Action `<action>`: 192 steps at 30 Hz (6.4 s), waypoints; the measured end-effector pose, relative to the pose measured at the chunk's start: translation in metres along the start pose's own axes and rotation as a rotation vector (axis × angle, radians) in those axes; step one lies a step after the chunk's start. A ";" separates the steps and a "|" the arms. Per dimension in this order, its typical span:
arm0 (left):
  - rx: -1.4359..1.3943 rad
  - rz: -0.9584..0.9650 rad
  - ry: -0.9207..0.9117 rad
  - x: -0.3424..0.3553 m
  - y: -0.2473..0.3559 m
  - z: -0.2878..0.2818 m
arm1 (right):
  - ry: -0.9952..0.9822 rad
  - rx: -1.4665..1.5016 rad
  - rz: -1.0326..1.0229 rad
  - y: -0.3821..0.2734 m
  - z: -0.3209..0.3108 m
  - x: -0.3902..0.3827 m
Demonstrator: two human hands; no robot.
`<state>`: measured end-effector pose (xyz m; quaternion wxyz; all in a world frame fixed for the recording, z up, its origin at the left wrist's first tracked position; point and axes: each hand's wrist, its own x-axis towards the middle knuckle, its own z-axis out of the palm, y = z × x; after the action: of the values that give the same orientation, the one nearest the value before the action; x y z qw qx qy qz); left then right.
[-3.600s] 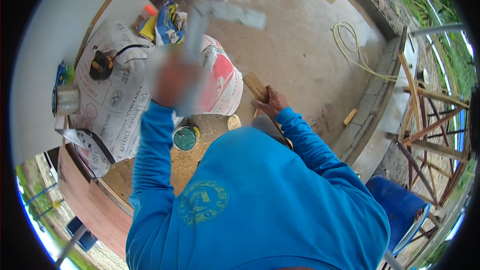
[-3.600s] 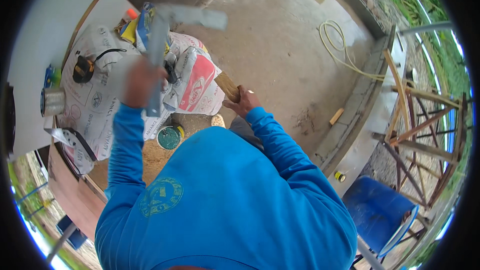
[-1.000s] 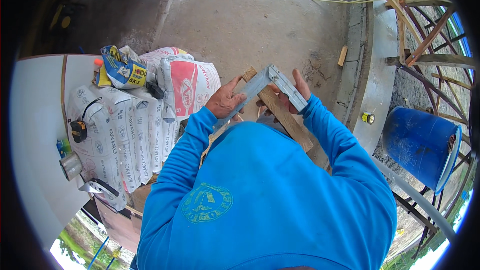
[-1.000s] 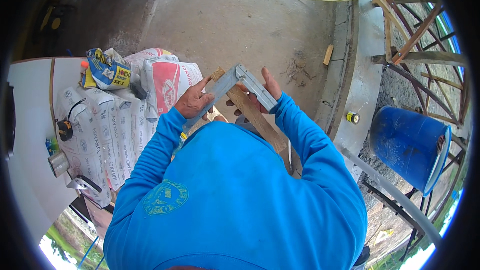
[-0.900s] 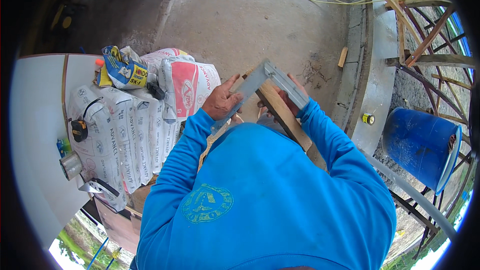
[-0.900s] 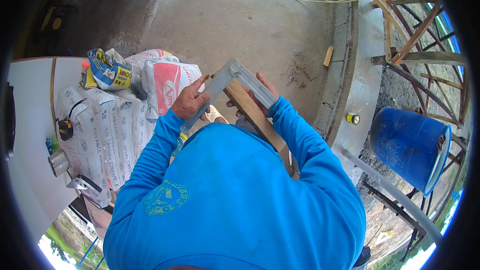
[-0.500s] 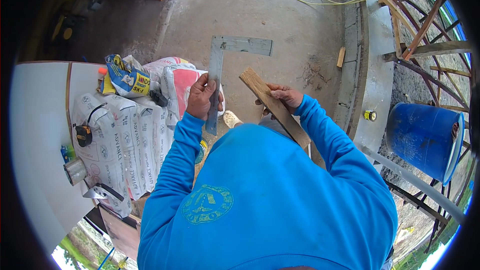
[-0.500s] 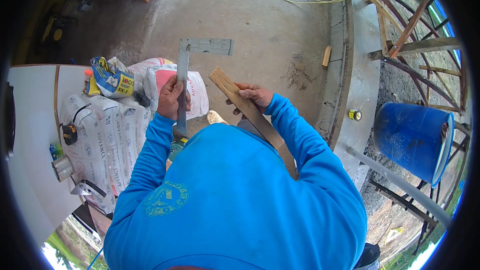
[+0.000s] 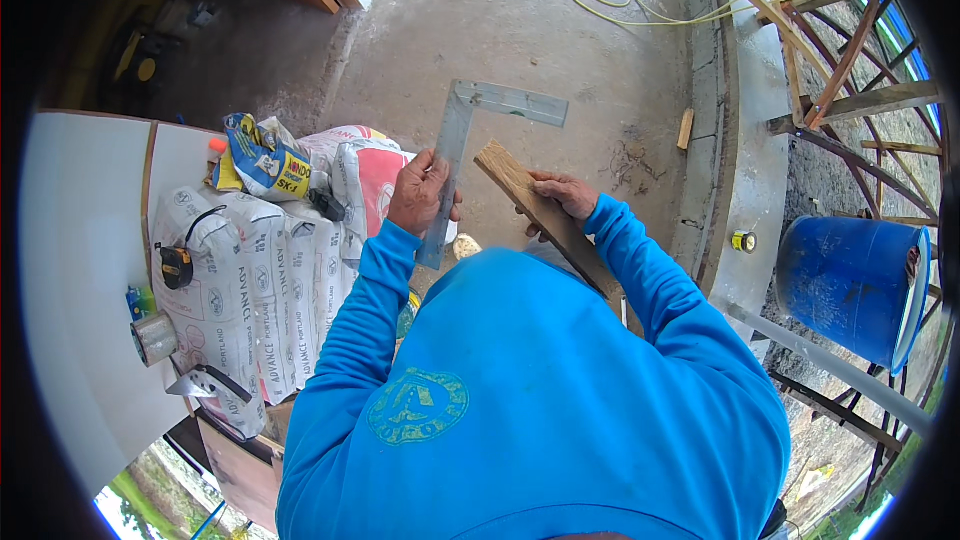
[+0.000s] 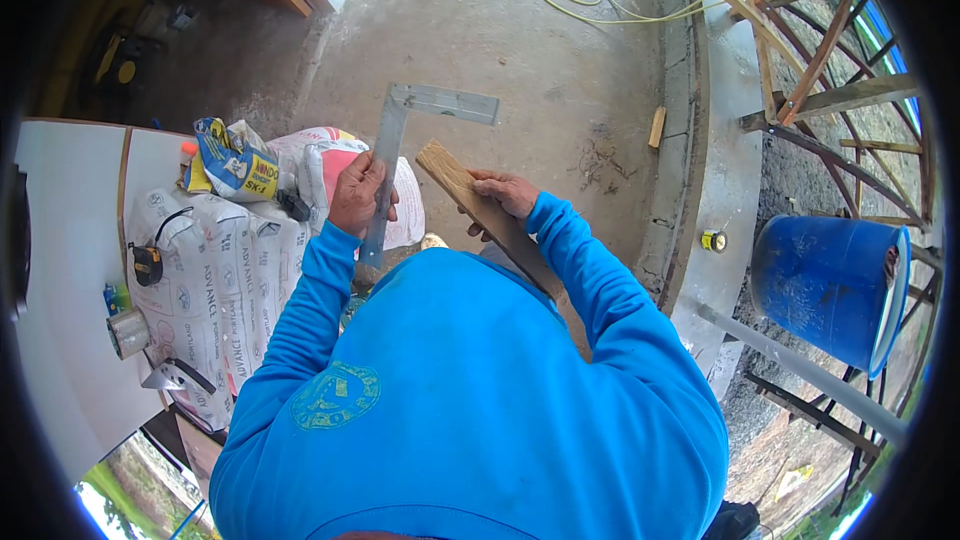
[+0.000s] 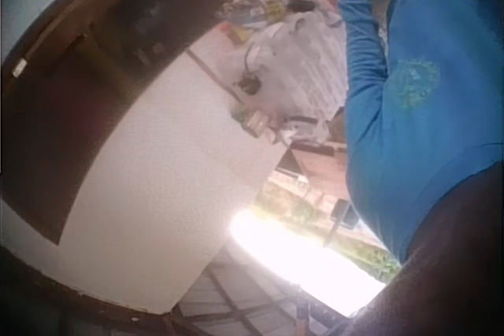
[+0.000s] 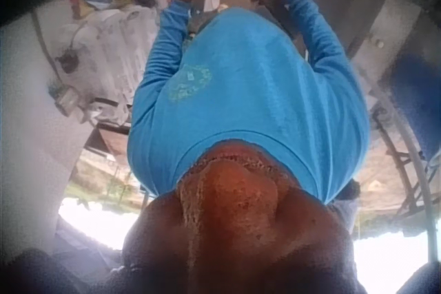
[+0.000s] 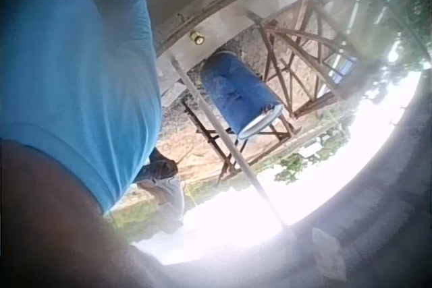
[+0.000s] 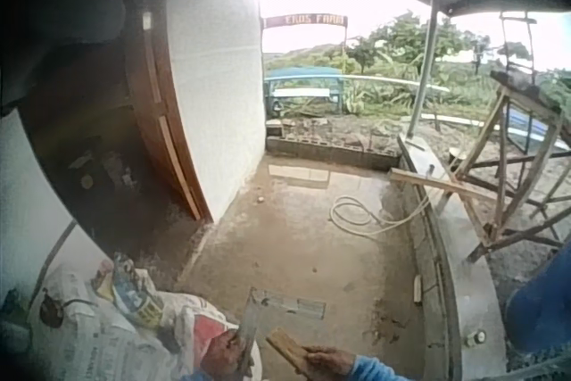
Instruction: The person saws a small wooden beam, measures and marks a separate wooden block using a square and pencil, and then saws a piece of plywood before fitting it into a recess on a wall shelf.
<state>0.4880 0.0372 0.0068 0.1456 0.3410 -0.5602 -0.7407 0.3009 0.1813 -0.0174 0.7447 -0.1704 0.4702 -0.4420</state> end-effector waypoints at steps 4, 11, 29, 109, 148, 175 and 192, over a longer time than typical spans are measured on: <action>-0.062 0.031 0.023 0.002 0.004 -0.009 | -0.015 0.112 0.002 0.004 -0.005 0.004; -0.132 0.017 0.031 -0.002 0.012 -0.006 | -0.051 0.234 -0.015 0.010 -0.012 0.014; 0.449 -0.134 -0.364 -0.007 0.023 0.008 | -0.500 0.488 -0.071 -0.005 -0.012 -0.003; 1.270 1.166 -0.263 -0.006 0.085 -0.037 | -0.090 -0.453 -0.373 0.012 0.017 0.044; 0.345 0.178 0.320 0.014 -0.001 0.021 | 0.536 -0.289 -0.400 -0.029 0.066 0.053; 0.358 0.450 0.457 0.014 0.003 0.042 | 0.689 -0.282 -0.379 -0.028 0.071 0.050; -0.397 1.606 0.742 -0.119 0.201 -0.021 | 0.754 -0.408 -0.316 -0.041 0.075 0.047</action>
<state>0.5549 0.0265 0.2311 0.8457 0.0330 -0.4085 -0.3417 0.3523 0.1083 0.0222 0.3963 -0.2104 0.7539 -0.4798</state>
